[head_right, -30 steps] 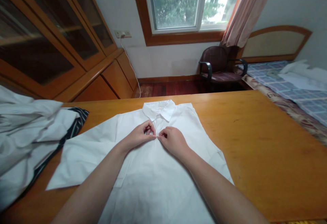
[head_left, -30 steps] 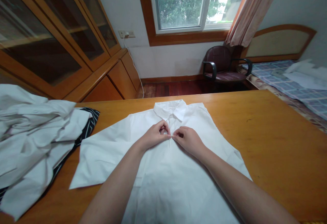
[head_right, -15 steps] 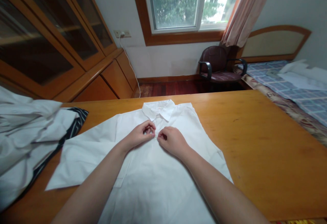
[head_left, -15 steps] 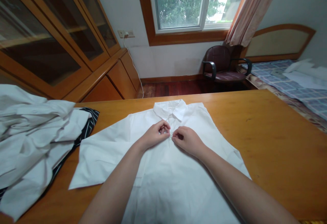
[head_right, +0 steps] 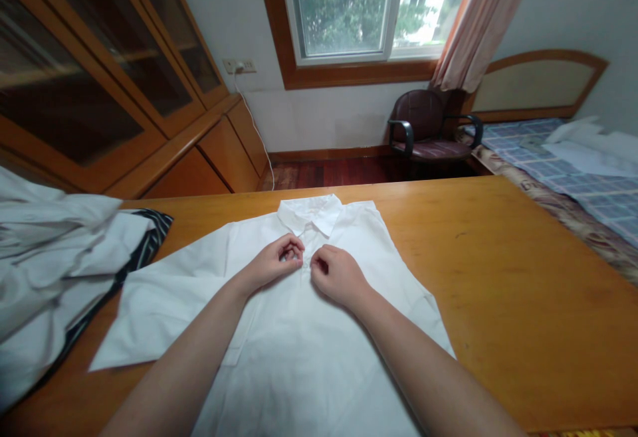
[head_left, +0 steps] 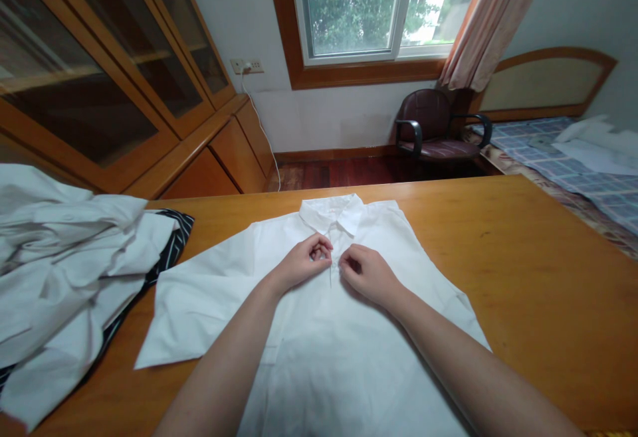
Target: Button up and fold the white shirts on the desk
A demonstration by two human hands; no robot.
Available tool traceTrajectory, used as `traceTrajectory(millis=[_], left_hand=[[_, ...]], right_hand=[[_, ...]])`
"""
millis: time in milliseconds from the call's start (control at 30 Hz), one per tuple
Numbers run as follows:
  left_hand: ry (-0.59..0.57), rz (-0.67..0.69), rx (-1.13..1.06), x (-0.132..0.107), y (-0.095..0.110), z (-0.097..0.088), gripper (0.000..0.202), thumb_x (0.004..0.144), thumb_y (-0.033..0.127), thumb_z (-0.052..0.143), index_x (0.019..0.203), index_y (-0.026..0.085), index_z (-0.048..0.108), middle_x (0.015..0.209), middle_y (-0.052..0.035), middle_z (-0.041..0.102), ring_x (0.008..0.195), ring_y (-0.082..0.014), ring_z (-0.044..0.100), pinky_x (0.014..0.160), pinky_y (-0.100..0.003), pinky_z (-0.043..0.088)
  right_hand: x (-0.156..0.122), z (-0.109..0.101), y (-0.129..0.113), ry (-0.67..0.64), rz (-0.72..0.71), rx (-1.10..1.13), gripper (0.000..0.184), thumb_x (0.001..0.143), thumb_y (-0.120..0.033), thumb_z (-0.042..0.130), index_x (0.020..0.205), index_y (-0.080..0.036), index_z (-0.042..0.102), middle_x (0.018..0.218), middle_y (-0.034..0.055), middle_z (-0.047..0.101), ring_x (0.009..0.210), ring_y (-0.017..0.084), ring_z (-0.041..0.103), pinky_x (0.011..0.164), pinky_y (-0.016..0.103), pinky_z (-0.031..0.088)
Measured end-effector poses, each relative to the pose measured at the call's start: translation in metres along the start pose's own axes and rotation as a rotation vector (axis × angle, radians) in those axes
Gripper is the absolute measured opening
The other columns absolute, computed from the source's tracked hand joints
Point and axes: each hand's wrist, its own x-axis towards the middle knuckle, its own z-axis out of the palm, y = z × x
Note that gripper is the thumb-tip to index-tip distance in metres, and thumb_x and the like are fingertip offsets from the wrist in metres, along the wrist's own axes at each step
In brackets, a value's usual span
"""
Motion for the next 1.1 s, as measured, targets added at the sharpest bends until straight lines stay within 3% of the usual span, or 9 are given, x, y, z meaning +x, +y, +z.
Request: traceTrajectory(millis=[1100], left_hand=[[0.001, 0.003, -0.023, -0.0009, -0.0006, -0.0002, 0.022, 0.077, 0.019, 0.067, 0.097, 0.018, 0.059, 0.084, 0.0003, 0.063, 0.069, -0.0117, 0.047, 0.066, -0.024, 0.037]], right_hand=[[0.0006, -0.0005, 0.0012, -0.007, 0.01, 0.041, 0.012, 0.082, -0.01, 0.059, 0.082, -0.019, 0.067, 0.076, 0.0003, 0.063, 0.07, 0.014, 0.057, 0.067, 0.025, 0.041]])
